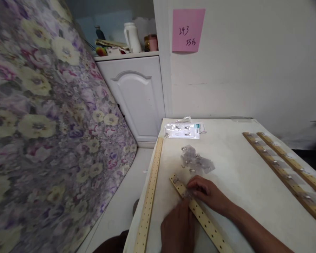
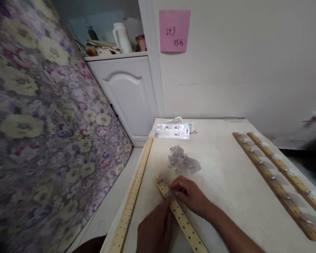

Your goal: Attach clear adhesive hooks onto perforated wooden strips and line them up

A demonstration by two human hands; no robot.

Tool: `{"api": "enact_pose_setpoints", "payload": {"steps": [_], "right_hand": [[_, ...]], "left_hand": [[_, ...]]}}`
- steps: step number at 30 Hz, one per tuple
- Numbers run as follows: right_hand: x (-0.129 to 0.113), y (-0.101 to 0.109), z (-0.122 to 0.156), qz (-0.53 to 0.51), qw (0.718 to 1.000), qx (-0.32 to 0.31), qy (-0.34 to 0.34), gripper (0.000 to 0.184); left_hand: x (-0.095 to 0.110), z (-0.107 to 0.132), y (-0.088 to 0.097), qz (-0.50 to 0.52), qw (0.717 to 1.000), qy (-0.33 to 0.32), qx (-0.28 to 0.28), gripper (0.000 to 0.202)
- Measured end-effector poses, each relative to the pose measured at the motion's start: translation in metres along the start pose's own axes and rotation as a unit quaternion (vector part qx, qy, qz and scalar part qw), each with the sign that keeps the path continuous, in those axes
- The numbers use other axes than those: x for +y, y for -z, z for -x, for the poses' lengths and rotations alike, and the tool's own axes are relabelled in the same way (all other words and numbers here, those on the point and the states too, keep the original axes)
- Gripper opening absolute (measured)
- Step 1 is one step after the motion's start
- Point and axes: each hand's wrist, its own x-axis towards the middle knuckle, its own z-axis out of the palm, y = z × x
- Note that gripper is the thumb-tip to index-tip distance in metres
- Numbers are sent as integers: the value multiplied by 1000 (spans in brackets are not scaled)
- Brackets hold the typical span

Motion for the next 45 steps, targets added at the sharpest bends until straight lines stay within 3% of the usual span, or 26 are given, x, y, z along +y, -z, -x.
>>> {"api": "enact_pose_setpoints", "payload": {"steps": [11,16,26,45], "right_hand": [[-6,0,-1,28,999,5,19,15],[-2,0,-2,36,999,-6,33,16],[1,-1,-2,33,999,3,12,14],[4,-3,-1,46,999,13,4,13]], "left_hand": [[2,1,-1,-45,999,-3,-21,42],[3,-2,3,-46,996,17,-68,43],[6,-3,10,-47,995,21,-89,46],[5,-6,4,-50,992,35,-106,45]]}}
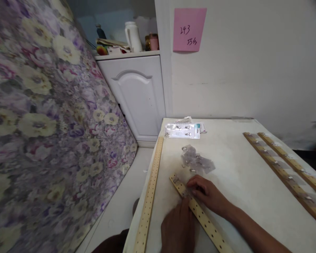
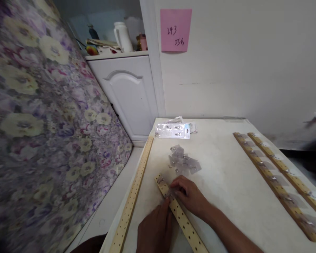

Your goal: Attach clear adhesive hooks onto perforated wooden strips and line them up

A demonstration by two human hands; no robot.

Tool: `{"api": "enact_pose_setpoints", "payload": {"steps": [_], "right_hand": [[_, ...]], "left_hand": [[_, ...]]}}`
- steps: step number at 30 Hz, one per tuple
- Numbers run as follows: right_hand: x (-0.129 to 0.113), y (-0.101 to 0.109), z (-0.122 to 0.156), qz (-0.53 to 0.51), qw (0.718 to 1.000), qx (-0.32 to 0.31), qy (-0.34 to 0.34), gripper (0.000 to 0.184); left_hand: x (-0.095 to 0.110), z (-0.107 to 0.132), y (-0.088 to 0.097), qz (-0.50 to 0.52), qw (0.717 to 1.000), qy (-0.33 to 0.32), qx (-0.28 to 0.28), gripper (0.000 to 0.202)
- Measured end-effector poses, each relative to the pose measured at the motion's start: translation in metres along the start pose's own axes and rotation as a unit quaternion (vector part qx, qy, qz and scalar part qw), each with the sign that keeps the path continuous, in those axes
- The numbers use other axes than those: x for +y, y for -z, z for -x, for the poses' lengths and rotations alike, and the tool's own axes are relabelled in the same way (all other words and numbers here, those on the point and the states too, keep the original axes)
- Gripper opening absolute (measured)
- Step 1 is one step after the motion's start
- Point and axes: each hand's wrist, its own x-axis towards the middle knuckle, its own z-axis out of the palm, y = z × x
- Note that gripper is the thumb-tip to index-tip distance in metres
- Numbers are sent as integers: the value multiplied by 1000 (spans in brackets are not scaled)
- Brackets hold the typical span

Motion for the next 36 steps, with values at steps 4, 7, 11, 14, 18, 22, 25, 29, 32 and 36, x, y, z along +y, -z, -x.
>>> {"api": "enact_pose_setpoints", "payload": {"steps": [4,7,11,14,18,22,25,29,32,36], "right_hand": [[-1,-1,-1,-8,1000,0,-2,12],[-1,-1,-1,-9,1000,2,-13,10],[-2,-3,0,0,1000,7,-23,13],[-3,-3,1,16,999,13,-26,16],[-4,-3,1,31,999,16,-26,17],[-5,-2,-1,27,1000,10,-1,13],[-7,-2,-1,9,1000,-1,9,9],[-10,-2,-2,7,1000,2,3,9],[-10,-3,-2,25,1000,7,3,11],[-10,-5,-3,40,999,10,-1,11]], "left_hand": [[1,2,2,-16,1000,-4,14,45],[1,2,1,-15,999,-16,29,44],[0,0,-1,-10,1000,-14,25,44],[0,-2,-2,-14,1000,-6,23,43],[0,-1,-2,-10,1000,-10,22,44],[1,-2,2,4,1000,-4,11,44],[4,-3,7,14,1000,8,-9,44],[8,-4,17,32,999,20,-39,42],[9,-4,21,40,998,25,-46,42],[8,-3,18,41,998,17,-33,44]]}}
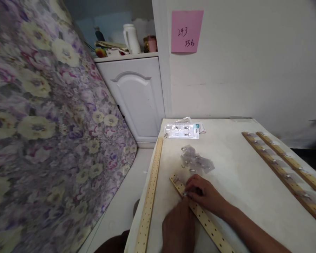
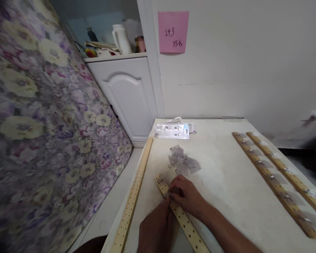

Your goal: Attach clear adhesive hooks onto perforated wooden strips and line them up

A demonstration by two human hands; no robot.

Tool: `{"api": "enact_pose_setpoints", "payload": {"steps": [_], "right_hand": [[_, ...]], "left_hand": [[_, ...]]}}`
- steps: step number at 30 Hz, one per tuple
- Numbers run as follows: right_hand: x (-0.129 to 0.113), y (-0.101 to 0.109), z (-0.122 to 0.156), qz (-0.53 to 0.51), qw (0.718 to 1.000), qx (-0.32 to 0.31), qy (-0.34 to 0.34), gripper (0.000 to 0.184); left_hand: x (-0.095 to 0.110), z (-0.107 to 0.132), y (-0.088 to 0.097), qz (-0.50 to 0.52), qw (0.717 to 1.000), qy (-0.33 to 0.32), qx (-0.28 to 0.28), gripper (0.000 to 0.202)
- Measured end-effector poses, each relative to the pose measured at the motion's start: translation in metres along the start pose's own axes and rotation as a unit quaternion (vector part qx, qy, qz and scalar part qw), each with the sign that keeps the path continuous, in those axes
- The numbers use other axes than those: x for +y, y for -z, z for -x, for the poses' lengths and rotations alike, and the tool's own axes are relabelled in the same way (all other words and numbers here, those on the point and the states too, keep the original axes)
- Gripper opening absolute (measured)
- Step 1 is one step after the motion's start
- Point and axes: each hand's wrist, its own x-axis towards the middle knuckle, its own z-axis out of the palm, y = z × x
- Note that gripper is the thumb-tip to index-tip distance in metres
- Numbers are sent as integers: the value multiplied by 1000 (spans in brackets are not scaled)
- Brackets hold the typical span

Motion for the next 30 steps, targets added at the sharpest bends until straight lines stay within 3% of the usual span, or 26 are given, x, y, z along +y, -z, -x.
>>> {"api": "enact_pose_setpoints", "payload": {"steps": [6,16,22,27,30], "right_hand": [[3,0,6,25,999,18,-20,17],[8,12,15,62,994,76,-51,17],[-7,23,72,63,992,43,-105,9],[-23,18,133,59,984,16,-164,10],[-29,10,154,110,976,19,-186,30]], "left_hand": [[-6,1,-10,-28,999,-19,20,47],[-4,4,0,-4,1000,-3,1,40],[-2,15,9,-9,998,-52,29,30],[-6,20,10,-3,995,-77,63,26],[-11,20,7,3,993,-92,68,26]]}}
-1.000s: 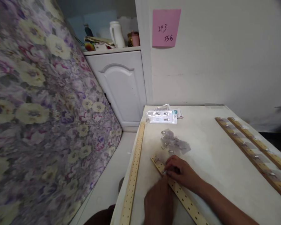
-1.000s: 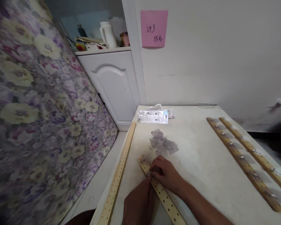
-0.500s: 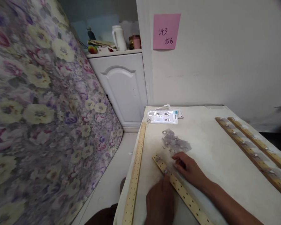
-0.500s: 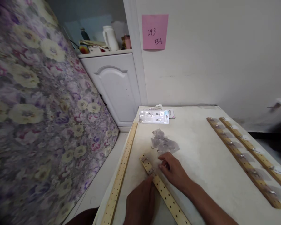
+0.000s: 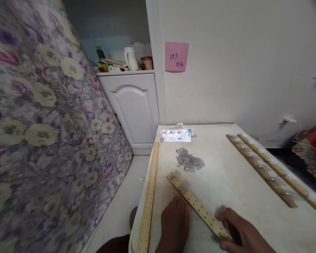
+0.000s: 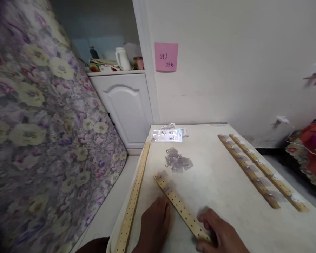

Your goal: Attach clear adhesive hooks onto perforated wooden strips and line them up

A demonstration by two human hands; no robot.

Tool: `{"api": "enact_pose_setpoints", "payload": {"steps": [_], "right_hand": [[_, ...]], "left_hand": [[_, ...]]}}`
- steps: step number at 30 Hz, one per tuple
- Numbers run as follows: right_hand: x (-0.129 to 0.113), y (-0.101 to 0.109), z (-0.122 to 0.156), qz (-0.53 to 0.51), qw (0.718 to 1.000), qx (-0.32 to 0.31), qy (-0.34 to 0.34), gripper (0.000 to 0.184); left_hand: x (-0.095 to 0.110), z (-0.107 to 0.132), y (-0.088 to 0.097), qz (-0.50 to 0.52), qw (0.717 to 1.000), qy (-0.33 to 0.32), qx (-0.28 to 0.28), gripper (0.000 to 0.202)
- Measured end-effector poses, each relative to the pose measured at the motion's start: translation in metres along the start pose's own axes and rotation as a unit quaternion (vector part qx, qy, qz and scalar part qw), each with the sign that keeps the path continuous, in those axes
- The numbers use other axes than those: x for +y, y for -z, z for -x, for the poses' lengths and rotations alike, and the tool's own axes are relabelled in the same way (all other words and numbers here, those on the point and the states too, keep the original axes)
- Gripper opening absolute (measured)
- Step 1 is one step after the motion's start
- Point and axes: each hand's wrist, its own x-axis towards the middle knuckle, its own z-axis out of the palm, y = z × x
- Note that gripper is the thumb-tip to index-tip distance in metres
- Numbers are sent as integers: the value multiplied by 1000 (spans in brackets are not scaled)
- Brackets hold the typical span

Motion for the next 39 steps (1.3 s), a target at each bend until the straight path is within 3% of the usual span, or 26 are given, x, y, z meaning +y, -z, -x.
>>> {"api": "enact_pose_setpoints", "payload": {"steps": [3,13,27,34,39], "right_hand": [[-6,-5,8,52,998,26,7,41],[-20,-26,8,127,988,86,14,13],[-60,-58,-29,133,984,122,-3,16],[-59,-73,-38,124,983,133,6,17],[-55,-66,-36,65,991,113,12,19]], "left_hand": [[-3,0,-1,1,1000,-10,8,27],[-7,7,-2,-8,999,-29,45,23],[-16,6,-1,37,997,-15,70,27],[-15,3,9,39,998,30,41,25],[-15,1,7,34,998,45,26,24]]}}
